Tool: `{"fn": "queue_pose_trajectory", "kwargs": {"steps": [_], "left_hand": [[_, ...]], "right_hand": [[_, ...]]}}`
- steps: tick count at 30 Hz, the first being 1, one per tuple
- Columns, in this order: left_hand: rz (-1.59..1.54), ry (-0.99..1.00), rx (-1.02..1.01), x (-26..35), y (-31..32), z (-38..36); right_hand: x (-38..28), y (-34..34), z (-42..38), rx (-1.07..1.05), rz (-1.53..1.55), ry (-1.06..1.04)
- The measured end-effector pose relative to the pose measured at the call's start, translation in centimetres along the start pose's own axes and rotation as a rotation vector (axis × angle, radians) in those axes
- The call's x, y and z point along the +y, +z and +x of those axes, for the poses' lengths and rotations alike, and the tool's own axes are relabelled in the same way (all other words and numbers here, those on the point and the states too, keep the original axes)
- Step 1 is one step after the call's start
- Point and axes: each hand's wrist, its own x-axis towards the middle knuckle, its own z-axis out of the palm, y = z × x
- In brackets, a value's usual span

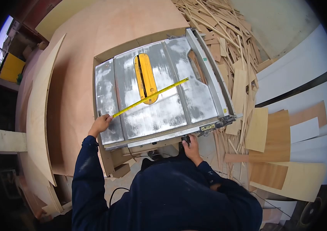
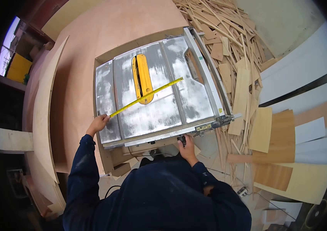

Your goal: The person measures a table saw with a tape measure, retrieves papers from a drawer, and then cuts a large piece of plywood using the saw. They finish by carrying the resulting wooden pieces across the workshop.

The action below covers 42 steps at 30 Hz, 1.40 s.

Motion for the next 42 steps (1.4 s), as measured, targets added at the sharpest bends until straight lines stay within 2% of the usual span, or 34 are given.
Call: {"fn": "queue_pose_trajectory", "kwargs": {"steps": [1,3,6,8,9,14,15,17,19,21,25,27,31,33,34,35,37,38,39,41,42], "left_hand": [[0.001,0.006,-0.006,0.3,0.1,0.6],[0.016,0.044,-0.051,0.9,0.1,2.0],[0.056,0.084,-0.023,2.2,0.1,3.7],[0.064,0.086,-0.015,2.6,0.2,4.8],[0.072,0.085,-0.001,2.9,0.1,5.4],[0.041,0.111,0.023,4.8,-0.4,6.7],[0.067,0.106,0.001,5.0,-0.6,7.1],[0.096,0.107,-0.023,4.9,-0.4,7.9],[0.125,0.125,-0.025,4.9,-0.2,8.6],[0.158,0.117,-0.055,5.4,-0.5,9.4],[0.17,0.114,-0.066,6.5,0.0,9.9],[0.196,0.084,-0.077,7.8,-0.4,9.6],[0.254,0.038,-0.091,9.8,0.0,9.8],[0.24,0.015,-0.078,10.2,0.6,9.9],[0.242,0.013,-0.081,10.3,0.9,10.1],[0.246,0.013,-0.08,10.6,1.0,10.4],[0.228,0.011,-0.086,10.7,1.0,10.3],[0.209,0.014,-0.083,11.0,0.8,10.2],[0.191,0.015,-0.086,11.1,0.9,9.9],[0.198,0.013,-0.102,11.0,1.1,9.9],[0.205,0.012,-0.109,11.2,1.0,10.2]], "right_hand": [[-0.4,0.6,-0.2,0.083,-0.404,-0.172],[-0.2,1.0,-0.3,0.081,-0.354,-0.118],[0.5,1.5,-0.1,0.11,-0.36,-0.171],[0.8,1.9,-0.2,0.071,0.625,0.463],[0.9,1.9,-0.2,0.075,0.623,0.461],[0.4,2.4,0.3,0.202,0.975,0.779],[0.3,3.1,0.2,0.205,0.978,0.781],[1.0,4.3,-0.2,0.354,-0.352,0.03],[1.6,3.9,-0.1,0.318,-0.329,0.022],[1.9,3.0,0.4,0.212,1.22,0.783],[-0.7,3.3,0.9,0.295,1.097,0.924],[1.9,4.9,0.4,0.392,0.368,0.34],[0.5,3.7,0.8,0.3,0.36,0.421],[-1.4,2.2,1.2,0.146,1.219,0.873],[-3.0,2.0,1.4,0.2,1.018,0.952],[-3.7,0.8,1.7,0.194,1.015,0.948],[-5.2,-2.1,1.9,-0.386,-0.063,1.01],[-8.7,-2.3,2.8,-0.455,-0.359,0.92],[-10.1,-1.9,3.9,-0.455,-0.361,0.919],[-12.4,-0.4,6.5,-0.221,-0.624,-0.103],[-14.6,1.0,8.7,-0.156,-0.567,-0.154]]}}
